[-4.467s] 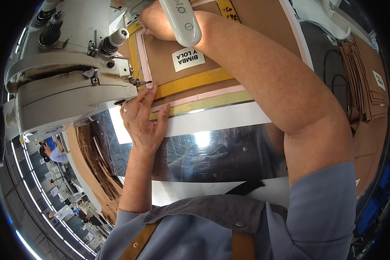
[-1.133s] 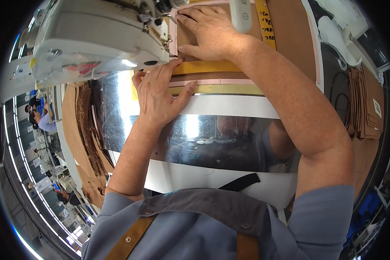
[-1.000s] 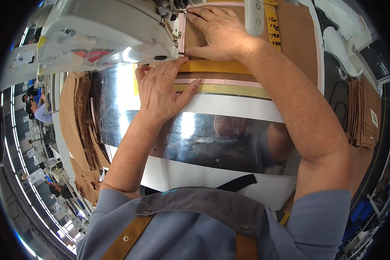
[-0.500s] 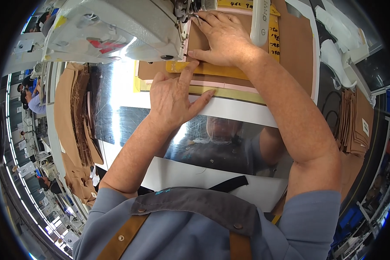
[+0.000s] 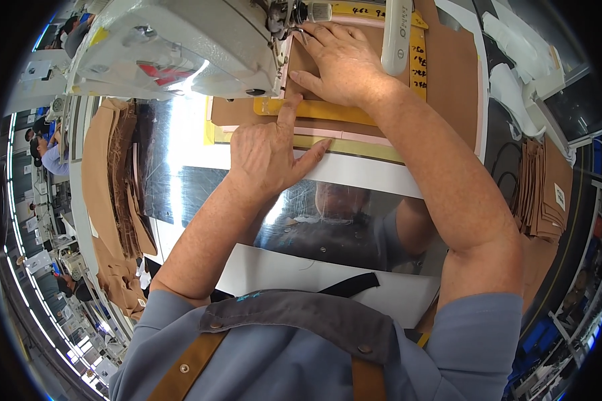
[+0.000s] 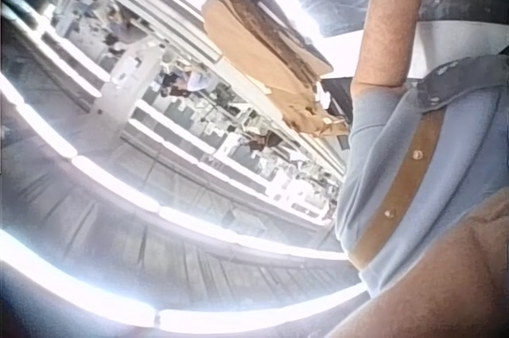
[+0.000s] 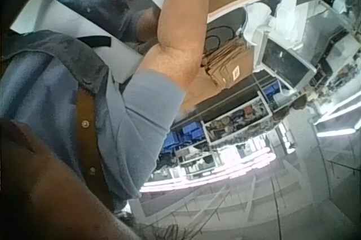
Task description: Using an industrial sewing machine to sew labels and assemble leather panels.
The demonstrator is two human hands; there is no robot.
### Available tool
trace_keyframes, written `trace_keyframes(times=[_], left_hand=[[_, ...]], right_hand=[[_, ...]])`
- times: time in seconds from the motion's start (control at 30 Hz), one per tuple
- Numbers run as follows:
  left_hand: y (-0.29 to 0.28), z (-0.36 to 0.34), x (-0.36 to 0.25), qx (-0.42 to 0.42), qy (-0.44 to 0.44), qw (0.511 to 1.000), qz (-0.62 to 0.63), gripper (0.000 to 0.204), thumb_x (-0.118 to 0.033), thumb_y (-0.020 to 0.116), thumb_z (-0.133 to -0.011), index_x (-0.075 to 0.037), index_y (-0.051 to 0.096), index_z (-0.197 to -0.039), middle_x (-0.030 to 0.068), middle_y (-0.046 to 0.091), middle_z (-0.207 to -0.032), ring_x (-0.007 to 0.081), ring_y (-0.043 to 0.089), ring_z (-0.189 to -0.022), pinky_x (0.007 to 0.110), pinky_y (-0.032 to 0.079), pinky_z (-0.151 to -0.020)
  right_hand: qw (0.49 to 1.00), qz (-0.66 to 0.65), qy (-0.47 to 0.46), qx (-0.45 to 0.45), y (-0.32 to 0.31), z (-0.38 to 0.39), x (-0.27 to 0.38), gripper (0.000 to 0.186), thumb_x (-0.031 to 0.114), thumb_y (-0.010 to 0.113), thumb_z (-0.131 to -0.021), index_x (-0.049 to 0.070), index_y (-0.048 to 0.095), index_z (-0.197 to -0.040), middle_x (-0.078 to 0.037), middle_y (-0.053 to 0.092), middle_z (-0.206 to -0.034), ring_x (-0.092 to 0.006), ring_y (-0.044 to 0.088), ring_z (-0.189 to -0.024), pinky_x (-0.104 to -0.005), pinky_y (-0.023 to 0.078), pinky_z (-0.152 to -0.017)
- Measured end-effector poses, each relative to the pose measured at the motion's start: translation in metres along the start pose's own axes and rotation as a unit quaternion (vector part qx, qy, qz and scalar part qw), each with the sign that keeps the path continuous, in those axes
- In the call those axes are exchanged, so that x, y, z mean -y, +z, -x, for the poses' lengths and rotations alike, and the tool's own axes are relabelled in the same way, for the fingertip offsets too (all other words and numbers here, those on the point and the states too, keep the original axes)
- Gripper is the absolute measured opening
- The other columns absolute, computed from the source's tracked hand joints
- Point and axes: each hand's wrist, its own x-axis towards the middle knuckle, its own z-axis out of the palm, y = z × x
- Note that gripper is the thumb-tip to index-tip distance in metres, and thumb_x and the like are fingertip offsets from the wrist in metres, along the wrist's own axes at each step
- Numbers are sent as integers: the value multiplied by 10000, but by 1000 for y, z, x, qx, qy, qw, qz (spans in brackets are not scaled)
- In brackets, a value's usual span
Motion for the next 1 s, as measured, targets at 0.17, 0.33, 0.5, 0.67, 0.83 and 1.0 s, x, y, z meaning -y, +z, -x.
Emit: trace_keyframes(times=[0.17,0.33,0.5,0.67,0.83,1.0], left_hand=[[1,0,-2,42,-9,999,-20,824,-567,635,-939,103,499,-1399,93,668,-619,265,680,-547,386,534,-582],[8,-1,4,-32,36,999,-10,822,-547,652,-940,114,484,-1397,106,641,-584,276,652,-490,396,515,-500],[10,-10,7,17,37,997,-62,833,-617,538,-977,102,541,-1396,79,670,-621,213,659,-542,367,513,-617],[9,-9,12,38,44,996,-71,853,-626,520,-981,112,532,-1407,86,668,-617,221,663,-548,357,508,-595],[8,-6,7,50,47,995,-79,855,-632,519,-977,114,541,-1395,97,674,-631,230,678,-574,361,510,-591],[4,-11,7,40,39,997,-58,862,-617,555,-958,131,535,-1386,99,671,-628,238,674,-577,359,513,-622]], right_hand=[[1000,11,-5,-13,1,-1,0,734,586,497,-1018,102,442,-1567,-77,391,-1639,-259,312,-1529,-440,226,-1258],[1000,-6,-5,-12,0,-6,-5,733,579,506,-1012,82,464,-1550,-88,416,-1622,-269,327,-1519,-444,231,-1253],[1000,-2,5,2,-2,-8,-3,738,585,500,-1012,66,479,-1537,-102,432,-1611,-272,334,-1517,-445,233,-1250],[1000,-1,2,0,-3,-10,-2,746,594,486,-1016,55,483,-1532,-109,447,-1601,-272,344,-1513,-444,233,-1248],[1000,-9,-8,-15,-1,-3,-1,750,599,479,-1015,48,490,-1523,-110,443,-1605,-274,355,-1508,-437,240,-1243],[1000,0,9,11,-4,-10,0,739,591,477,-1018,58,485,-1530,-106,432,-1613,-272,347,-1513,-439,239,-1241]])
